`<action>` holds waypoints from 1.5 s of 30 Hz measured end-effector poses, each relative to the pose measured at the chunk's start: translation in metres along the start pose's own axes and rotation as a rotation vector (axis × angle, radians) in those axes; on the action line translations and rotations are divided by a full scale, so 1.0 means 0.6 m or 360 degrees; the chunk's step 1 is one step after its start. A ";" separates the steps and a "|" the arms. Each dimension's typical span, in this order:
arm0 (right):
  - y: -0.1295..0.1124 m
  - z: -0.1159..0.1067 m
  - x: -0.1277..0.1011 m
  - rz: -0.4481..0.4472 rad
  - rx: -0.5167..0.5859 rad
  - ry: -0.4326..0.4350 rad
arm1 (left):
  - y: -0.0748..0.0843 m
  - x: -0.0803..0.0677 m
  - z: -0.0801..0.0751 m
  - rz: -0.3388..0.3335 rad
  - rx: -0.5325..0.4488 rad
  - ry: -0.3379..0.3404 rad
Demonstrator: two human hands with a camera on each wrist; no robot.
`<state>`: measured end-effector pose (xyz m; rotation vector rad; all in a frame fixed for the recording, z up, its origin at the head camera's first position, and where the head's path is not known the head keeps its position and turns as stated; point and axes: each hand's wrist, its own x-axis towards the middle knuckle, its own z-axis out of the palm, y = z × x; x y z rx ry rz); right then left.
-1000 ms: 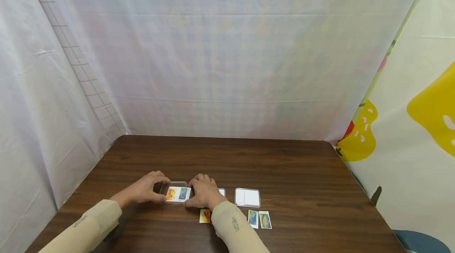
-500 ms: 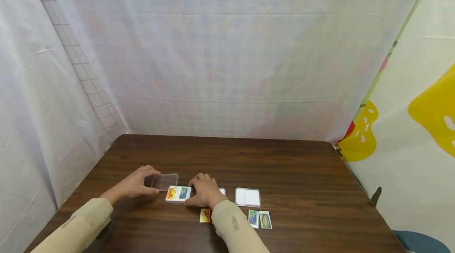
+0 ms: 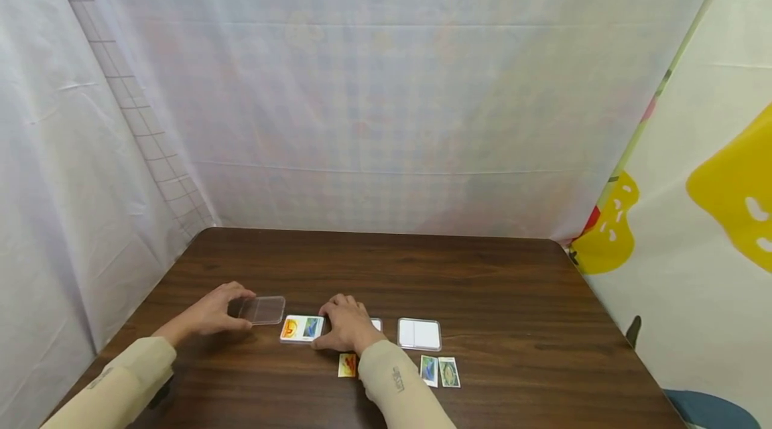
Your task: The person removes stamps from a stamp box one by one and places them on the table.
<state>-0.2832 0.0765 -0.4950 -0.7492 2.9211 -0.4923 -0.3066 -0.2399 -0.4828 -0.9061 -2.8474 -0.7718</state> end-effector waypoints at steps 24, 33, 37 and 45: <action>0.004 0.010 0.004 -0.0027 0.0025 0.0016 | -0.008 -0.006 0.007 -0.0188 0.0066 -0.0096; 0.003 0.005 0.003 -0.0026 0.0020 -0.0003 | -0.006 -0.007 0.007 -0.0204 0.0035 -0.0081; 0.001 0.003 0.002 -0.0032 0.0015 -0.0001 | -0.004 -0.005 0.005 -0.0199 0.0031 -0.0062; 0.006 0.011 0.004 -0.0061 0.0019 0.0043 | 0.010 -0.001 0.001 -0.0153 0.0006 -0.0008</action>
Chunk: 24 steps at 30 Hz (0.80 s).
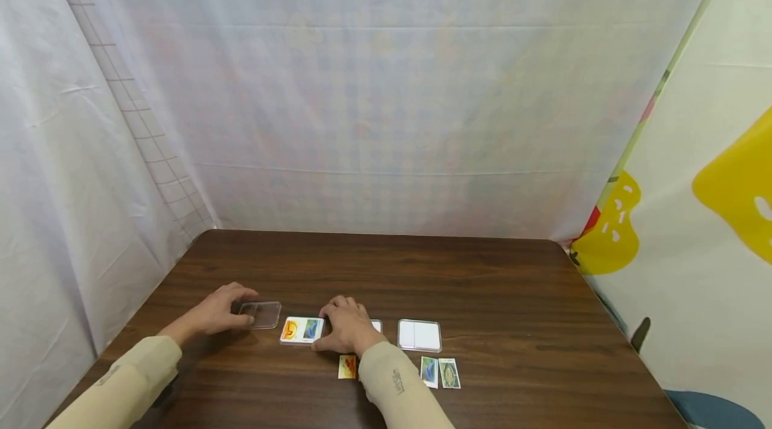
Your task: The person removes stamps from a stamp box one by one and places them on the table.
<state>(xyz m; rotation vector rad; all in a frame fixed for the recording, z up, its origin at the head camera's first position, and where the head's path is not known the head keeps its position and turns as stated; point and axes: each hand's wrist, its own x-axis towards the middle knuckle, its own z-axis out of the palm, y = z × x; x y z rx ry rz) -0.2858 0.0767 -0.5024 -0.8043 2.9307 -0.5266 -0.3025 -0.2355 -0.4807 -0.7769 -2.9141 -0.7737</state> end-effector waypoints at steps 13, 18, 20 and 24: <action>0.000 0.002 0.002 0.0011 -0.0018 -0.0017 | 0.015 0.008 0.008 0.0056 -0.0025 0.0023; -0.010 -0.010 0.000 0.0035 -0.0040 -0.0064 | 0.019 0.011 0.013 0.0064 -0.0058 0.0006; -0.013 -0.014 0.000 0.0047 -0.0041 -0.0068 | 0.020 0.012 0.014 0.0077 -0.0061 0.0007; -0.014 -0.015 0.001 0.0066 -0.0050 -0.0074 | 0.025 0.014 0.014 0.0109 -0.0050 0.0018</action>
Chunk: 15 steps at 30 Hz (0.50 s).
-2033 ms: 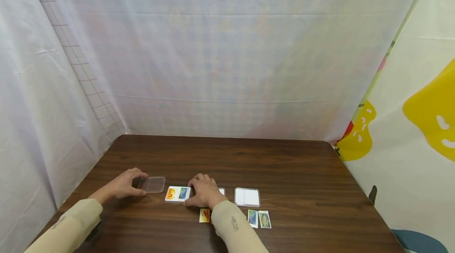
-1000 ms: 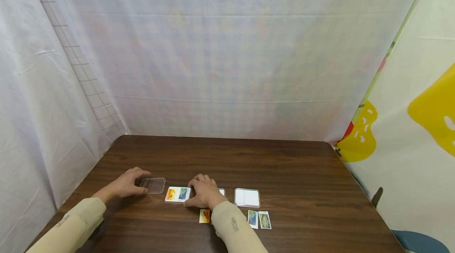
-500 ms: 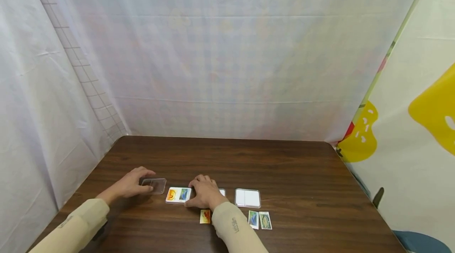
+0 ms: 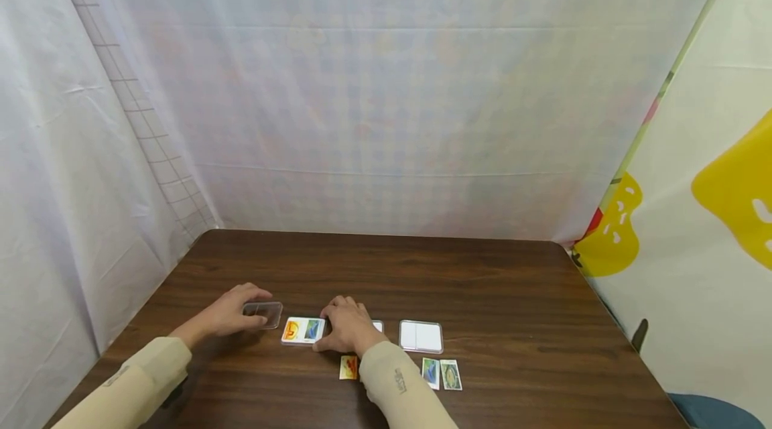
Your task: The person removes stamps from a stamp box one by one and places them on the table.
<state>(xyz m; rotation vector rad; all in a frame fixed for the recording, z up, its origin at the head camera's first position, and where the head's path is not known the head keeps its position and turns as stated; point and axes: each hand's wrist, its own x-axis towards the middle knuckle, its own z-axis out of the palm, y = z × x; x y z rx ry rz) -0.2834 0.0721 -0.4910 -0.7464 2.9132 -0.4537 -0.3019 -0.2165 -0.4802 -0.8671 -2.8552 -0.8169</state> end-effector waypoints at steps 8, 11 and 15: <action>0.000 0.003 0.000 -0.0002 0.0021 0.0018 | 0.008 0.001 0.002 -0.0005 -0.0008 -0.0007; 0.000 0.004 0.000 -0.0001 0.0025 0.0019 | 0.008 0.002 0.006 -0.0005 -0.0007 -0.0016; 0.001 0.003 -0.001 -0.0008 0.0033 0.0023 | 0.010 0.005 0.008 0.0016 -0.0010 -0.0027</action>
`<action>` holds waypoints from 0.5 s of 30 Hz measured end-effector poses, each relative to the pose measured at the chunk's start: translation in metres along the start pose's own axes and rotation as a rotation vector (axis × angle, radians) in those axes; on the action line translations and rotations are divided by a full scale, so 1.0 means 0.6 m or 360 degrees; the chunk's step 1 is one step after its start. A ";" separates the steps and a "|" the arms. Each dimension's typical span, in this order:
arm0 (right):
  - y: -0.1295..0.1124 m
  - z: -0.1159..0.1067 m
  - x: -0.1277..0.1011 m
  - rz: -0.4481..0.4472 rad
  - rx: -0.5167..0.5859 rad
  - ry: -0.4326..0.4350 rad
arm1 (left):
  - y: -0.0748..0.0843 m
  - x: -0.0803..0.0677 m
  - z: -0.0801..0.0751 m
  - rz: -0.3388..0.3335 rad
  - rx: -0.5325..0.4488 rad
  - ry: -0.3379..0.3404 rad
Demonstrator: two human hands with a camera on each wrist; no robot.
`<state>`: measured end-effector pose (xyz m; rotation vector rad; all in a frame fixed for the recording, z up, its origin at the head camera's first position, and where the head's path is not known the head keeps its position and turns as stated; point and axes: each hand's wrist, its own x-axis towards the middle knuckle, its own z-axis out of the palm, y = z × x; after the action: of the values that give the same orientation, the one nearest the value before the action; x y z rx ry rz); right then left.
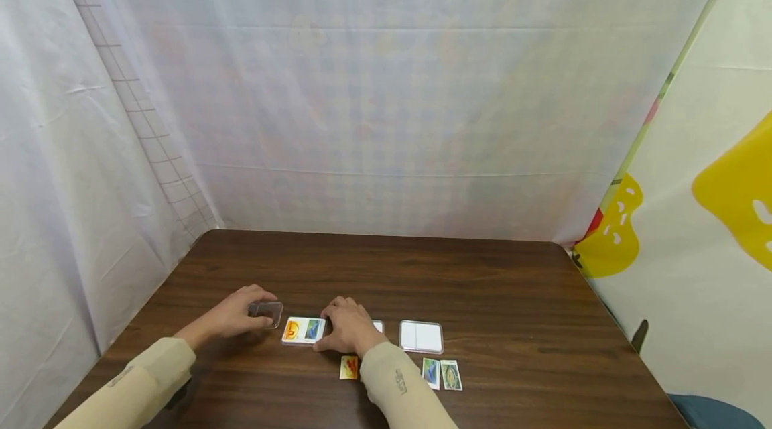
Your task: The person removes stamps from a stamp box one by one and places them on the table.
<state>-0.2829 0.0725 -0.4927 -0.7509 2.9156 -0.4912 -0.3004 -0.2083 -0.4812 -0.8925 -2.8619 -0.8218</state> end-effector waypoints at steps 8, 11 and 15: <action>0.001 -0.001 0.000 -0.0006 0.0020 0.0004 | 0.014 0.006 0.007 0.0049 -0.0084 -0.0028; 0.002 0.001 0.001 -0.0003 0.0031 0.0009 | 0.019 0.009 0.012 0.0045 -0.0103 -0.0029; 0.001 0.001 0.000 0.0015 0.0038 -0.0001 | 0.024 0.012 0.018 -0.0006 -0.0138 -0.0054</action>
<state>-0.2832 0.0725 -0.4938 -0.7339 2.9058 -0.5234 -0.2975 -0.1891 -0.4825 -0.9187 -2.8777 -0.9474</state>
